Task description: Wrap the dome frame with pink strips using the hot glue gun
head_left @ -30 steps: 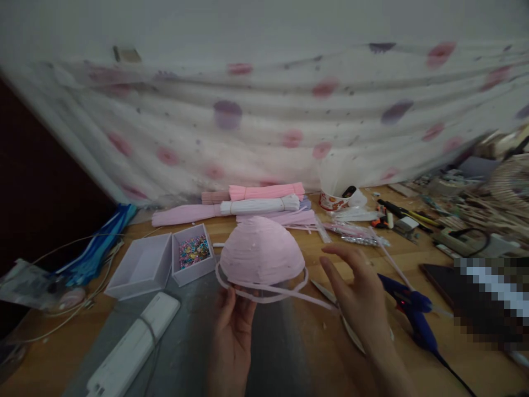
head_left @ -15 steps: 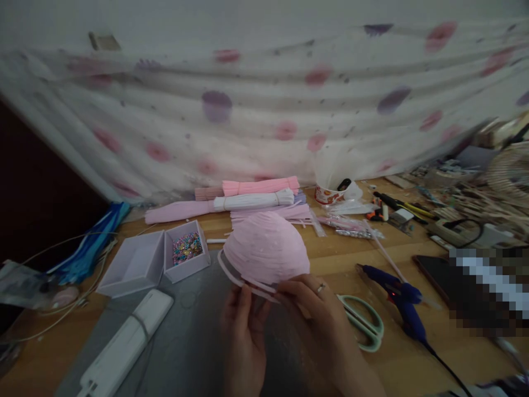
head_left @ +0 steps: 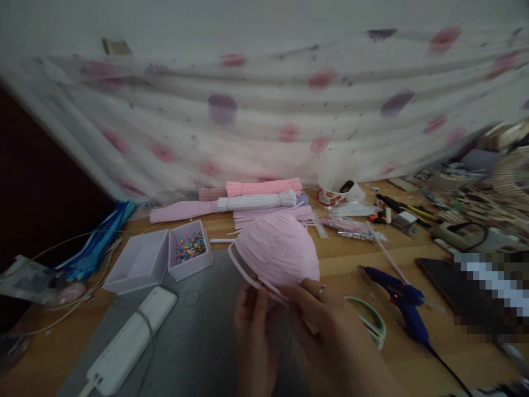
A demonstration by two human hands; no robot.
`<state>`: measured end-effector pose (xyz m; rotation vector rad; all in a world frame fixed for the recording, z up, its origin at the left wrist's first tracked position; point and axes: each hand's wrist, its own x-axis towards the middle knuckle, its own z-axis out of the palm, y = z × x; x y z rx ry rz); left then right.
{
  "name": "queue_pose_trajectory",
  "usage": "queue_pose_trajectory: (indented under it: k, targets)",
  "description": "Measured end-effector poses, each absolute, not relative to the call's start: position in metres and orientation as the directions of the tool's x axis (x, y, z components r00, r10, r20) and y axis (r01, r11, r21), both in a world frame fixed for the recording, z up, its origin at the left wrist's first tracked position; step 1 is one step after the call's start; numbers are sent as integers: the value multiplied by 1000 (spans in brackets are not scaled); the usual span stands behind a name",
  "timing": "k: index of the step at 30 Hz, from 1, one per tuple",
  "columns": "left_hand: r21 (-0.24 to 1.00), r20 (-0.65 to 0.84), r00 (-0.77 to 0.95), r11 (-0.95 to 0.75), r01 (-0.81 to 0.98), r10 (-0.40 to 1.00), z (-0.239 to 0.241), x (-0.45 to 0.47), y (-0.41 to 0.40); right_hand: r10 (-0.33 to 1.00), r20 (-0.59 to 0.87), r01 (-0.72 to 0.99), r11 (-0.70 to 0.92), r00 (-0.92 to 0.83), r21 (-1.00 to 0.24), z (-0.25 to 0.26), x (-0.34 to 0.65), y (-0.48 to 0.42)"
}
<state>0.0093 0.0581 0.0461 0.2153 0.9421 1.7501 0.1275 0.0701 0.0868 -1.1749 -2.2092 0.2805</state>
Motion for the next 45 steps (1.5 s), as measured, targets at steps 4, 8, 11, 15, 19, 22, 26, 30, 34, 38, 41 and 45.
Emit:
queue_pose_trajectory:
  k: [4, 8, 11, 15, 19, 22, 26, 30, 34, 38, 41, 45]
  targets:
    - [682, -299, -385, -87, -726, 873, 47, 12, 57, 830, 356, 717, 552, -429, -425, 87, 131, 65]
    - [710, -261, -370, -82, -699, 891, 49, 13, 57, 841, 360, 744, 532, -405, -406, 89, 129, 67]
    - [730, -251, -368, -75, -679, 895, 47, 14, 56, 830, 406, 743, 537, -382, -399, 92, 124, 70]
    - [771, -222, -371, -71, -633, 902, 38, 19, 55, 828, 433, 739, 533, -356, -412, 94, 119, 70]
    - [831, -170, -360, -64, -553, 917, 28, 27, 54, 866, 407, 777, 463, -291, -427, 90, 122, 66]
    - [849, -153, -334, -49, -526, 930, 26, 30, 53, 867, 425, 804, 437, -259, -403, 88, 125, 63]
    - [865, -154, -338, -38, -500, 928, 30, 30, 54, 848, 471, 829, 434, -244, -353, 86, 120, 65]
    - [857, -175, -370, -43, -513, 912, 37, 30, 55, 840, 483, 821, 447, -248, -356, 84, 109, 72]
    - [788, -214, -326, -35, -615, 921, 44, 23, 59, 779, 611, 708, 508, -136, -490, 89, 104, 77]
    - [583, -395, -329, -43, -811, 858, 54, -6, 76, 708, 694, 641, 474, 130, -604, 100, 127, 73]
    - [525, -469, -362, -75, -848, 806, 64, -35, 93, 697, 649, 614, 377, 305, -693, 101, 152, 67]
    - [464, -542, -388, -119, -878, 746, 78, -64, 107, 732, 596, 626, 302, 331, -719, 90, 174, 63]
